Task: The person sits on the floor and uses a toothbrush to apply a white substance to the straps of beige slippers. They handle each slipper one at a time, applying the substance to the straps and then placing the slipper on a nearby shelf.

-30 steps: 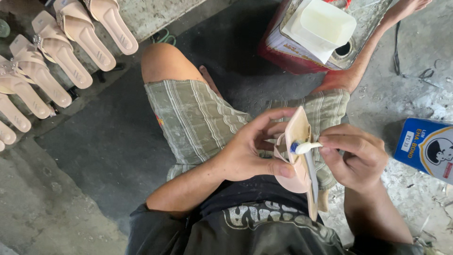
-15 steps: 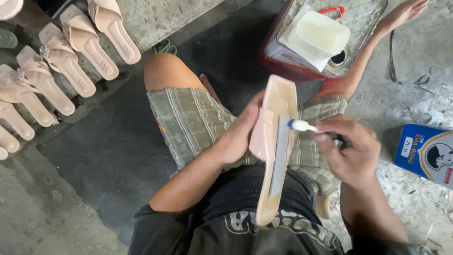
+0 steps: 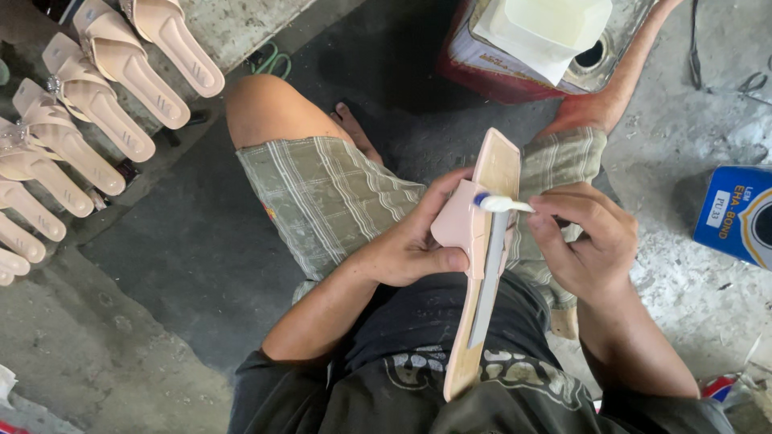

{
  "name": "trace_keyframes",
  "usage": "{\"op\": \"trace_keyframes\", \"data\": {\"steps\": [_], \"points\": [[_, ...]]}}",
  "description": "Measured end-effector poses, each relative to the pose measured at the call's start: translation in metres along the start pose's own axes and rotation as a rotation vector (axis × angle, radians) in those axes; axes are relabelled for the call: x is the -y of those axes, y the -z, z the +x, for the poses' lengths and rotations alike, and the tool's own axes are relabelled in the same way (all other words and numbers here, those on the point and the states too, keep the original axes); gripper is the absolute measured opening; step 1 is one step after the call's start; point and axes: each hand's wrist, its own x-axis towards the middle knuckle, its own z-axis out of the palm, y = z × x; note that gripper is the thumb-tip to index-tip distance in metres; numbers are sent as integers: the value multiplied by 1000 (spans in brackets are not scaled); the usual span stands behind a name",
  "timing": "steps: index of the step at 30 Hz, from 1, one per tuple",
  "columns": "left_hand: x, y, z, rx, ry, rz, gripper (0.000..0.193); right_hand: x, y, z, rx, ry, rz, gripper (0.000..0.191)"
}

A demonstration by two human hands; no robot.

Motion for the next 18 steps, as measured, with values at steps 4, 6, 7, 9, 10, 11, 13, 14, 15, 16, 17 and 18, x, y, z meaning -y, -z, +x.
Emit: {"op": "trace_keyframes", "data": {"steps": [4, 6, 7, 9, 10, 11, 13, 14, 15, 16, 17, 18], "points": [[-1, 5, -1, -30, -10, 26, 100, 0, 8, 5, 123, 82, 67, 19], [-2, 6, -2, -45, -1, 19, 101, 2, 12, 7, 176, 120, 52, 18], [-3, 6, -2, -42, 1, 25, 100, 4, 15, 7, 181, 121, 25, 18], [-5, 5, -3, -16, 4, 57, 99, 6, 17, 8, 170, 90, -2, 16], [-6, 3, -3, 7, 2, 83, 99, 7, 16, 9, 156, 61, -2, 16], [-6, 2, -2, 30, -2, 111, 99, 8, 16, 10, 140, 32, -3, 15], [-8, -3, -3, 17, 51, 12, 102, 12, 16, 10, 94, -71, -63, 15], [-9, -4, -2, 6, 77, -36, 103, 14, 16, 11, 72, -120, -91, 15], [-10, -5, -1, 1, 74, -37, 103, 15, 16, 11, 59, -125, -109, 15], [-11, -6, 1, -6, 71, -37, 102, 16, 15, 12, 47, -131, -126, 14], [-12, -6, 2, -12, 68, -37, 102, 16, 14, 13, 34, -137, -143, 14], [-13, -5, 3, 3, 48, 2, 99, 16, 12, 13, 12, -109, -123, 15]]}}
